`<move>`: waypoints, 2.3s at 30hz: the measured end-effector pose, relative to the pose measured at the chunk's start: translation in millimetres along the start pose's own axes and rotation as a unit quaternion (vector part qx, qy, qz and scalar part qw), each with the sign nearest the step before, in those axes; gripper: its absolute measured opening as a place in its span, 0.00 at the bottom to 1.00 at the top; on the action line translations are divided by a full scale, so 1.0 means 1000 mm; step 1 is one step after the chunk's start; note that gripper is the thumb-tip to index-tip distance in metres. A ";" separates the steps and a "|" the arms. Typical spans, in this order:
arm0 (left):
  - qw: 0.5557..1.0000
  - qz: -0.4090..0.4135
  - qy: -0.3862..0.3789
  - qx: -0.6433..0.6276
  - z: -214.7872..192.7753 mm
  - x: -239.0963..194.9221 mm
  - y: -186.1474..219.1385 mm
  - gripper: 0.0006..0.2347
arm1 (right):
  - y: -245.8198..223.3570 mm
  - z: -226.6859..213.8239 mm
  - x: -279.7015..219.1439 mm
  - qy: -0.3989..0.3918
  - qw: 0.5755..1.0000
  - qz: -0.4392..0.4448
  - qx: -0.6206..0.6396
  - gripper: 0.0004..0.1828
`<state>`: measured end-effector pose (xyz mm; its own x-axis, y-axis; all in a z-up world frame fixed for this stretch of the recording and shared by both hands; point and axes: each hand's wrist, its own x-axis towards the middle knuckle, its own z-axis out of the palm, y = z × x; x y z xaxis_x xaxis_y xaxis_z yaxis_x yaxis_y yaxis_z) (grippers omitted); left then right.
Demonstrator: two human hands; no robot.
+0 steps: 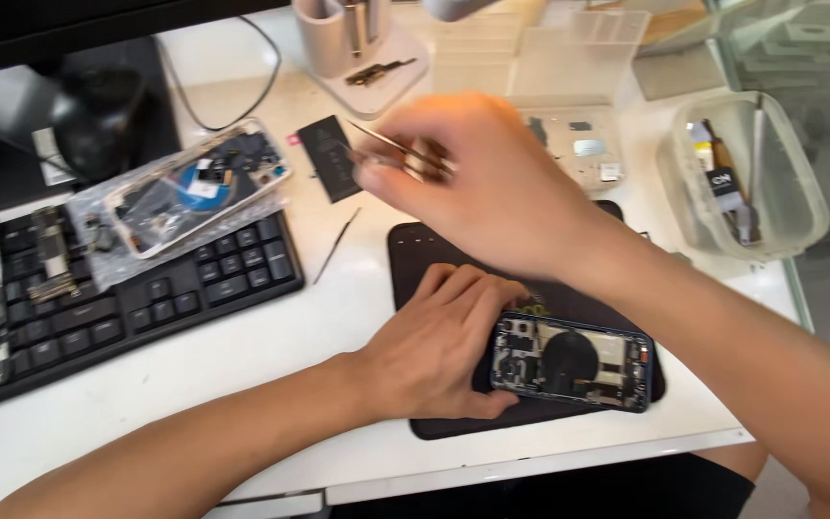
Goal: The person disassembles a smartphone on a workbench, using tweezers and screwdrivers to remove screws and small internal components. They place removed parts into a compartmentalized parts tray and continue to manipulate the phone's internal frame and connectors.
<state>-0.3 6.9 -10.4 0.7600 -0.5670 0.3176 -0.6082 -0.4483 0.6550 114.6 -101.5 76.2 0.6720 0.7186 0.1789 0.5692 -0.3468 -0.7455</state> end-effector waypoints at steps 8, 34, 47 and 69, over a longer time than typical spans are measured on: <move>1.000 0.003 -0.019 -0.019 0.000 0.008 0.003 0.40 | 0.013 -0.057 -0.158 0.084 0.967 0.239 -0.014 0.12; 0.999 0.013 -0.031 -0.024 0.008 0.004 -0.003 0.41 | 0.028 0.004 -0.179 0.022 0.942 -0.122 -0.311 0.16; 0.999 0.004 -0.037 -0.031 0.011 0.002 -0.007 0.41 | 0.015 0.001 -0.171 -0.094 0.902 -0.134 -0.399 0.18; 0.998 0.017 -0.028 -0.055 0.011 0.003 -0.008 0.40 | 0.022 0.009 -0.177 -0.116 0.872 -0.172 -0.443 0.13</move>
<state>4.1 1.2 -21.8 0.7237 -0.6196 0.3039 -0.6021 -0.3517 0.7168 4.1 -230.6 22.3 0.3346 0.9387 0.0825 0.9297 -0.3431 0.1342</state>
